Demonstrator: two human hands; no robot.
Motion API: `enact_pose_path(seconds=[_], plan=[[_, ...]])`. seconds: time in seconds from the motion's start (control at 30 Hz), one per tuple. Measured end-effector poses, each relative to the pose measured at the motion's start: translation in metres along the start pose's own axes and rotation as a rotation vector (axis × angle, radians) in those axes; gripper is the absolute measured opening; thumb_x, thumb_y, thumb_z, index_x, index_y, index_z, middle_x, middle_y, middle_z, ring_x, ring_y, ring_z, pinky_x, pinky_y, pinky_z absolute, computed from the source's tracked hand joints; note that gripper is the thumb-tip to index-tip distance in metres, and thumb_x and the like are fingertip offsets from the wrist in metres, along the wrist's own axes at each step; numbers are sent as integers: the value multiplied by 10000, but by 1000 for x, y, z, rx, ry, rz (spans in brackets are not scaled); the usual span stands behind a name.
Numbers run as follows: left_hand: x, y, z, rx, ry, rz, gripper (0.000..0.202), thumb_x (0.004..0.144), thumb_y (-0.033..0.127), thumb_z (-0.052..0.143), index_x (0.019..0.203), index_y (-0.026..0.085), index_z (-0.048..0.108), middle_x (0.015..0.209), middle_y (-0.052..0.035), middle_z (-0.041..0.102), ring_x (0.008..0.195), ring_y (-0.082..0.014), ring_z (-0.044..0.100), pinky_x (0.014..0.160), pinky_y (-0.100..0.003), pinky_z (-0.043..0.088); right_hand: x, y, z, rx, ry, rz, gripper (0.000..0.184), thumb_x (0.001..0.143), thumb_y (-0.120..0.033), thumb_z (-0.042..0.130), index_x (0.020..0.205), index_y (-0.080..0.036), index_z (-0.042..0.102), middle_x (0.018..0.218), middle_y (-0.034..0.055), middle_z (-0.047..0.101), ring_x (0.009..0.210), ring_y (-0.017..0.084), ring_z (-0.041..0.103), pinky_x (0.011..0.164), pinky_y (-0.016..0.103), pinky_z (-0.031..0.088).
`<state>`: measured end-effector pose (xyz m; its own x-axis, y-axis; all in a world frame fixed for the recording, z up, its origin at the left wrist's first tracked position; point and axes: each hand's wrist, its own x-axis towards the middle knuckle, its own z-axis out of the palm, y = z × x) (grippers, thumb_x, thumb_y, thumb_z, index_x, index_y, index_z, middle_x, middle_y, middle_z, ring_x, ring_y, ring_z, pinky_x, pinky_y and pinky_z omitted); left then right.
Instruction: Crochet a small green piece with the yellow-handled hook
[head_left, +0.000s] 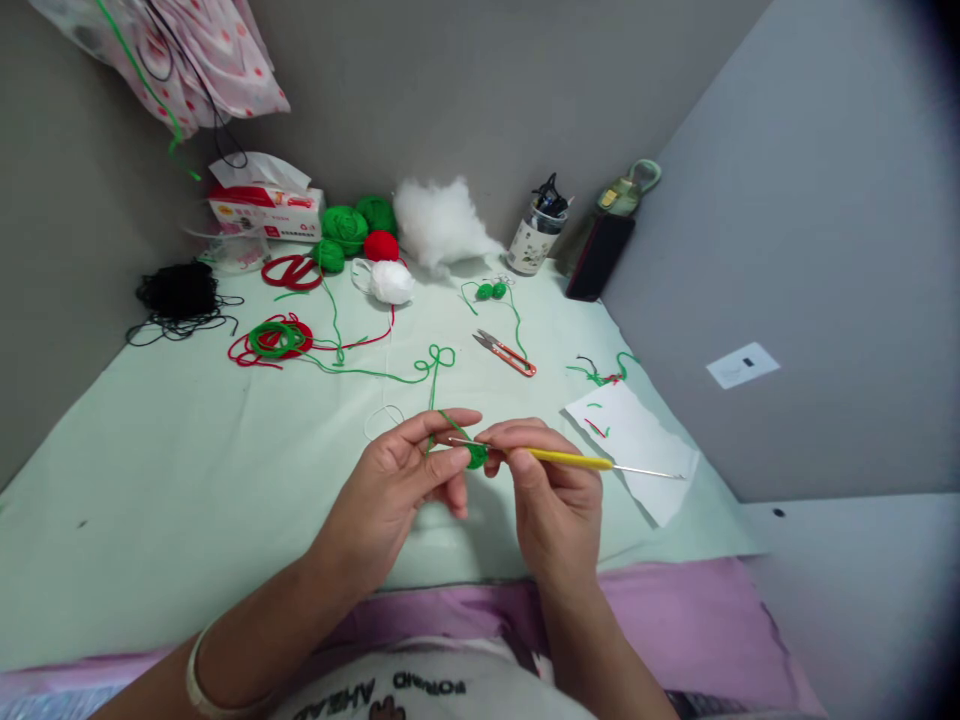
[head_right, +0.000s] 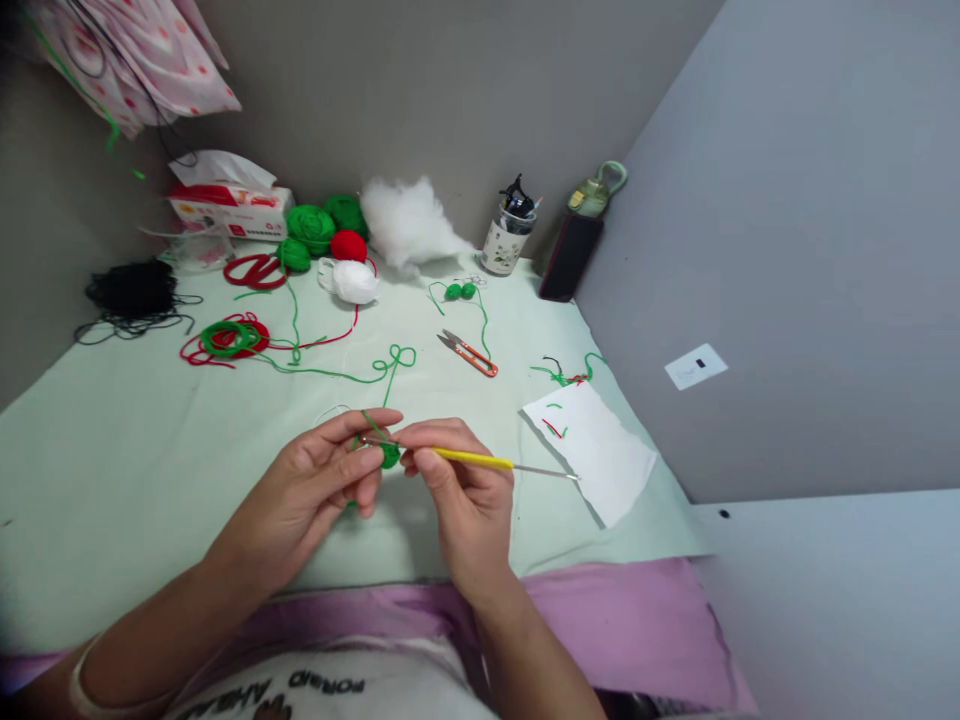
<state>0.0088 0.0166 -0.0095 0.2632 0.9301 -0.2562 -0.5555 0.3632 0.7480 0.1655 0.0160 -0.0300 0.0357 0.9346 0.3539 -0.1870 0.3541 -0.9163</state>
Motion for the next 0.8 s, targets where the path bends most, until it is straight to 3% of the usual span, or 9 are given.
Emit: enact_pose_path(seconds=[0.1,0.2,0.37,0.5,0.67,0.8], plan=[[0,2,-1,-1,-14,-28,242,826,240,894,1058,206,835,683,49,667,468,-42,554,502,-169,465,3,-2,0,126,19,92,129,1004,-298,717,981,-280,843,921,14,779,737,113,680,691,245,572],[-1,3,-1,-23,-19,-28,244,818,228,897,1054,201,838,737,31,693,544,-59,620,566,-172,515,6,-5,0,227,21,158,146,1003,-326,718,947,-254,831,880,12,782,686,100,681,666,228,576],[-2,5,-3,6,-22,-9,231,836,236,879,1063,209,844,760,25,693,610,-75,656,623,-180,546,3,-7,-2,166,-10,106,199,1058,-318,629,977,-243,795,928,24,804,725,116,711,693,254,599],[-3,3,-5,126,11,66,213,882,237,835,1095,238,839,794,30,699,621,-74,676,663,-185,554,-4,-12,-5,-123,-16,-51,216,1083,-229,557,1057,-263,769,997,23,794,798,137,725,747,294,608],[-4,-3,-3,211,84,195,251,846,171,857,1082,256,838,808,46,677,626,-68,678,662,-179,567,-12,-11,-5,-589,-141,-443,298,1037,-106,541,1230,-261,707,1042,65,796,960,210,760,786,360,628],[-4,-5,-1,83,63,139,422,782,171,917,1180,262,810,817,59,671,494,-30,583,510,-157,493,-17,-2,-4,-867,-139,-589,415,998,-126,633,1342,-351,696,1122,75,789,1012,230,765,804,371,645]])
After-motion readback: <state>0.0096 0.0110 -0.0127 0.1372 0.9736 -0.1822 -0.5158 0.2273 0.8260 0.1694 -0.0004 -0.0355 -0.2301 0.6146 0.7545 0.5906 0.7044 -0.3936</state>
